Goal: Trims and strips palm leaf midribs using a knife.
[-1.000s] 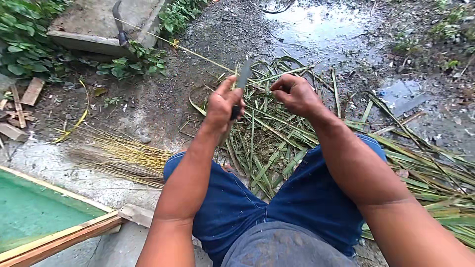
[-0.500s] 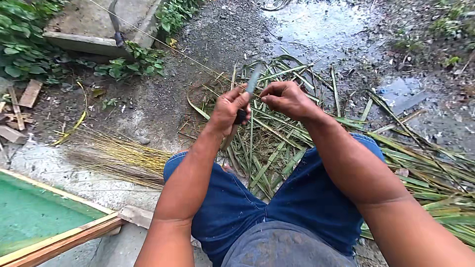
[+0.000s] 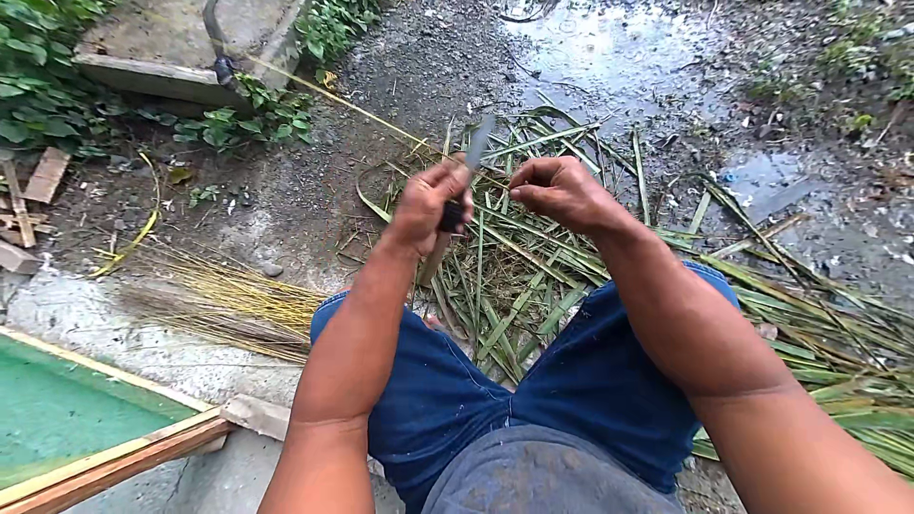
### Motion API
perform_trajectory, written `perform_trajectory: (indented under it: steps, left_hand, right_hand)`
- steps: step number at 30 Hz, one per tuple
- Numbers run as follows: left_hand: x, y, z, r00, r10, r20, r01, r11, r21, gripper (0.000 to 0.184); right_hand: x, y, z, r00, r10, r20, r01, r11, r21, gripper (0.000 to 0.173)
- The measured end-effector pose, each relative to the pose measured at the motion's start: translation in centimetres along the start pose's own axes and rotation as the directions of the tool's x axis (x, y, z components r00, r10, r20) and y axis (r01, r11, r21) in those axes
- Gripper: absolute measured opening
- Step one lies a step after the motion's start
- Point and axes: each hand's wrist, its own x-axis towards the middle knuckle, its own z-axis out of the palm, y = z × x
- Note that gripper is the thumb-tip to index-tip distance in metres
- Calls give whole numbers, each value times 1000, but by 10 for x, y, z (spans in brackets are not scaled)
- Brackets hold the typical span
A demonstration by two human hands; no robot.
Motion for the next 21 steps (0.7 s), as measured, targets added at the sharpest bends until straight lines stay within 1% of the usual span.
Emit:
perform_trajectory:
  steps: [3, 4, 5, 6, 8, 9, 10, 11, 14, 16, 18, 21]
  left_hand:
    - [2, 19, -31, 978, 117, -173, -138, 984, -113, 33]
    - [2, 21, -35, 967, 134, -217, -165, 977, -134, 33]
    - [0, 20, -34, 966, 131, -223, -163, 978, -129, 32]
    - [-2, 17, -27, 976, 112, -186, -133, 986, -105, 32]
    - [-6, 6, -10, 998, 31, -61, -34, 998, -44, 33]
    - [-5, 1, -5, 1000, -5, -3, 5, 1000, -23, 33]
    - [-5, 0, -5, 1000, -17, 26, 18, 1000, -21, 33]
    - [-4, 3, -10, 1000, -3, 19, 4, 1000, -30, 33]
    - [-4, 21, -39, 984, 117, -135, -132, 985, -107, 32]
    - [-5, 25, -46, 968, 157, -195, -187, 971, -146, 31]
    - [-8, 19, -33, 981, 109, -160, -129, 984, -121, 30]
    - [-8, 3, -10, 1000, -23, -12, 23, 998, -52, 34]
  right_hand:
    - [-4, 0, -8, 1000, -17, 11, 17, 1000, 2, 8]
    - [-4, 0, -9, 1000, -16, 12, 16, 1000, -1, 8]
    - [-4, 0, -9, 1000, -10, 13, 10, 1000, -6, 9]
    - [-4, 0, -8, 1000, -2, 15, 3, 1000, -13, 10]
    - [-3, 0, -6, 1000, 6, 22, -6, 1000, -24, 11]
    - [-3, 0, -6, 1000, 6, 29, -5, 999, -32, 12]
    - [-3, 0, -7, 999, 4, 42, -3, 999, -36, 13]
    - [-3, 0, -8, 998, -2, 55, 4, 999, -33, 13]
    - [-5, -2, -13, 998, -6, 70, 10, 998, -57, 14]
    - [-4, -1, -14, 998, -6, 61, 10, 997, -70, 14]
    - [-2, 2, -12, 998, 2, 58, 3, 997, -81, 14]
    - [-1, 2, -9, 997, 5, 71, 1, 996, -84, 13]
